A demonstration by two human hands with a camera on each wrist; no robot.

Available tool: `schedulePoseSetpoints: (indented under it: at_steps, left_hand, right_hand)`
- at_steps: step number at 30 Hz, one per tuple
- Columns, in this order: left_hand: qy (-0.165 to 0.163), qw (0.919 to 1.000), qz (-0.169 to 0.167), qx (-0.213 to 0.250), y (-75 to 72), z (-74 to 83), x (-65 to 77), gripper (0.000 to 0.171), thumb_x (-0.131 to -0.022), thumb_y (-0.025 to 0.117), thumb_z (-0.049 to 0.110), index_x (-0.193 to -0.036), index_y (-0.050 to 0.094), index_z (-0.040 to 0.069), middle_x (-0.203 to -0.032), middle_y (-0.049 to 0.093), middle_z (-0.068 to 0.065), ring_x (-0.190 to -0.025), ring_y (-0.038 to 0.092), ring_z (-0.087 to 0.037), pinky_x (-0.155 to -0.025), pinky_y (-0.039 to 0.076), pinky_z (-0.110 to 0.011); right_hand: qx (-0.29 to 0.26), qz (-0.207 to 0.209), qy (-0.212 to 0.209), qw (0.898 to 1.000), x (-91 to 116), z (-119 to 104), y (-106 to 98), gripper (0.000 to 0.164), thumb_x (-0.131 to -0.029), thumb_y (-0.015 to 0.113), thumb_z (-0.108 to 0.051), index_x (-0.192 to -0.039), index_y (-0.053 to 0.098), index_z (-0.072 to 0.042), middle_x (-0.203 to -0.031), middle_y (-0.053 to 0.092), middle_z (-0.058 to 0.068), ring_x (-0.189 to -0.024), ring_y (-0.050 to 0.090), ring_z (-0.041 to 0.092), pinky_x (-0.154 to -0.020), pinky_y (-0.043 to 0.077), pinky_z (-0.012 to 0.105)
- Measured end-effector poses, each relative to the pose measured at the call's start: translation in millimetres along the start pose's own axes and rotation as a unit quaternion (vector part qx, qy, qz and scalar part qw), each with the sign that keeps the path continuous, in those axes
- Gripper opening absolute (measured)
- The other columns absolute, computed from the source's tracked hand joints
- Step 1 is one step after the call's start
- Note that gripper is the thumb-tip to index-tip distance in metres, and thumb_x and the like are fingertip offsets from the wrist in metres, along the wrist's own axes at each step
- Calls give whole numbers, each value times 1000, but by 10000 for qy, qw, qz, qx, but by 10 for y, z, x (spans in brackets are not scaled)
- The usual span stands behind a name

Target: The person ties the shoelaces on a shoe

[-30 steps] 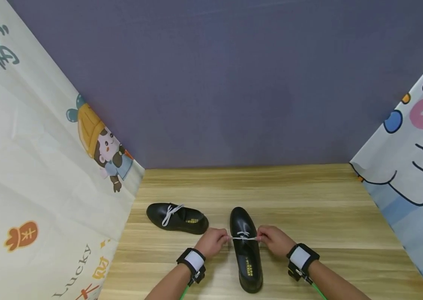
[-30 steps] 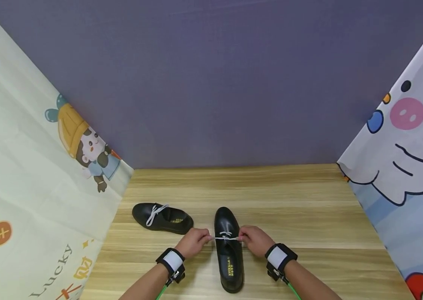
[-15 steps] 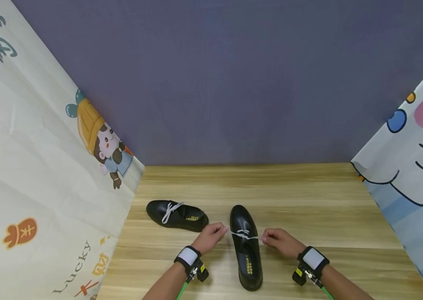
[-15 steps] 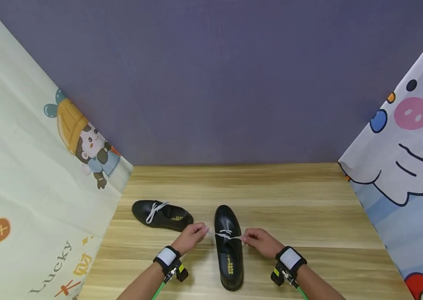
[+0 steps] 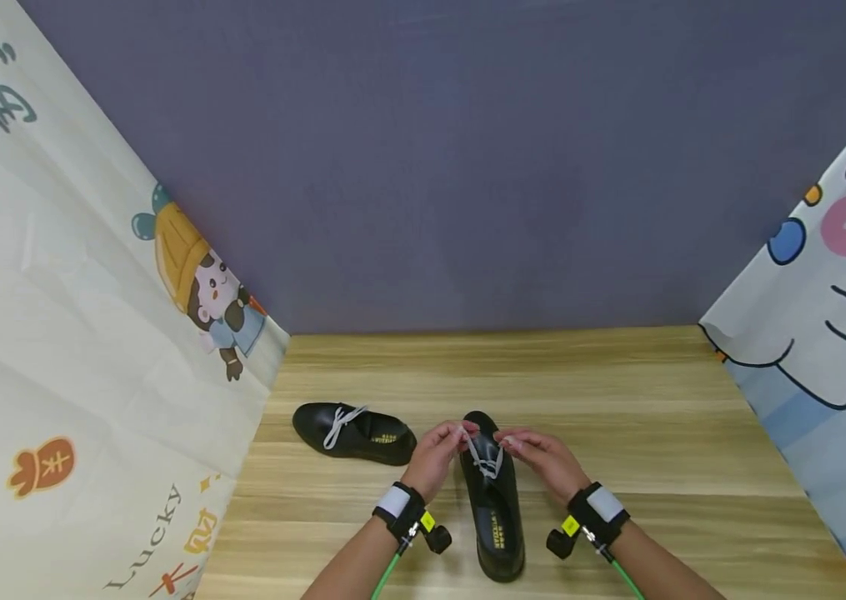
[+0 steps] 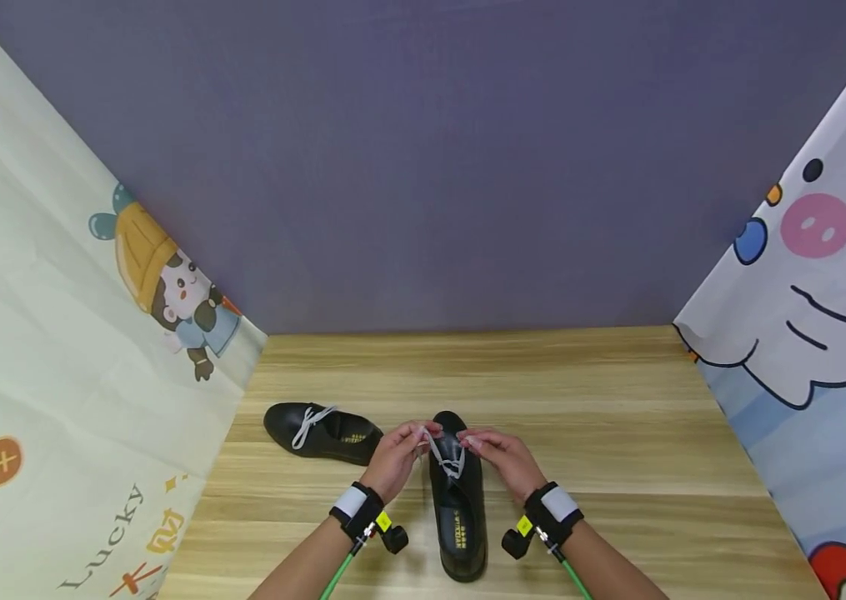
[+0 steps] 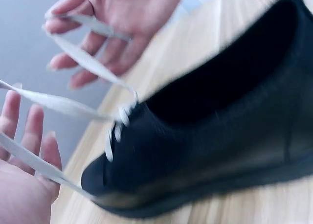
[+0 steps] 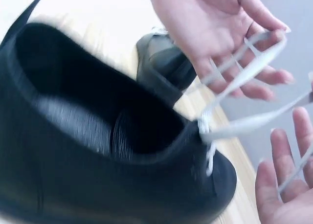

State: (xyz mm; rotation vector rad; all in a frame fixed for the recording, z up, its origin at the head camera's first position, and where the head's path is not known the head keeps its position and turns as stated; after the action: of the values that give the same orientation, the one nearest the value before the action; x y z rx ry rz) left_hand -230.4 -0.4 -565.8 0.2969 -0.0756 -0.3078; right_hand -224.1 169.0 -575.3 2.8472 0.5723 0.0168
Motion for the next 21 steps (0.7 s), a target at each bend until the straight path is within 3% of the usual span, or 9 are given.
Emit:
schedulePoseSetpoints:
  at_steps: [3, 7, 13, 18, 21]
  left_hand:
    - [5, 9993, 35, 374, 26, -15, -44, 20, -106, 51, 18, -96, 64, 7, -117, 69, -8, -112, 63, -19, -106, 42, -45]
    - [47, 9980, 144, 607, 31, -42, -68, 16, -104, 54, 13, -99, 69, 14, -107, 72, -1, -104, 64, -15, -95, 48, -36]
    - [-95, 9959, 446, 784, -3, -159, -56, 15, -101, 57, 5, -108, 70, 3, -105, 72, -1, -98, 65, -12, -86, 51, -28]
    - [-146, 9946, 701, 749, -22, -204, -54, 21, -100, 60, 6, -115, 66, -8, -100, 74, -4, -91, 68, -12, -81, 53, -27]
    - [-171, 9922, 944, 799, -43, -216, -63, 14, -97, 64, 3, -108, 68, -4, -95, 74, -3, -87, 69, -13, -78, 53, -26]
  right_hand:
    - [-572, 144, 102, 9982, -44, 29, 49, 31, -104, 53, -9, -123, 63, 13, -118, 71, -2, -114, 64, 10, -99, 49, 28]
    - [-1052, 455, 260, 9931, -84, 84, 65, 22, -103, 55, -8, -117, 72, -3, -111, 73, -3, -108, 65, 10, -94, 51, 27]
    - [-1041, 504, 344, 9927, -109, 132, 91, 28, -105, 51, -9, -122, 62, 10, -108, 73, 2, -105, 69, 15, -94, 53, 31]
    - [-908, 480, 514, 9934, -106, 167, 107, 20, -105, 51, -12, -114, 63, 1, -106, 71, 2, -101, 68, 16, -92, 53, 32]
    - [-905, 568, 642, 9922, -108, 189, 98, 18, -105, 52, -14, -112, 63, 0, -106, 70, 2, -102, 68, 16, -93, 53, 33]
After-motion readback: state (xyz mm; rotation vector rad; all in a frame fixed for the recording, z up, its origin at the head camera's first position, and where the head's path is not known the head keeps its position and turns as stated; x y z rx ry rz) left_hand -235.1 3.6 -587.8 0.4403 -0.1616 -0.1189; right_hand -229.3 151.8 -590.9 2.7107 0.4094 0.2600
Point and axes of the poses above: each hand's wrist, its own x-axis away from the middle knuckle, its own y-axis out of the palm, z = x × y, the point moved 9 cm from there along -x, towards the middle knuckle
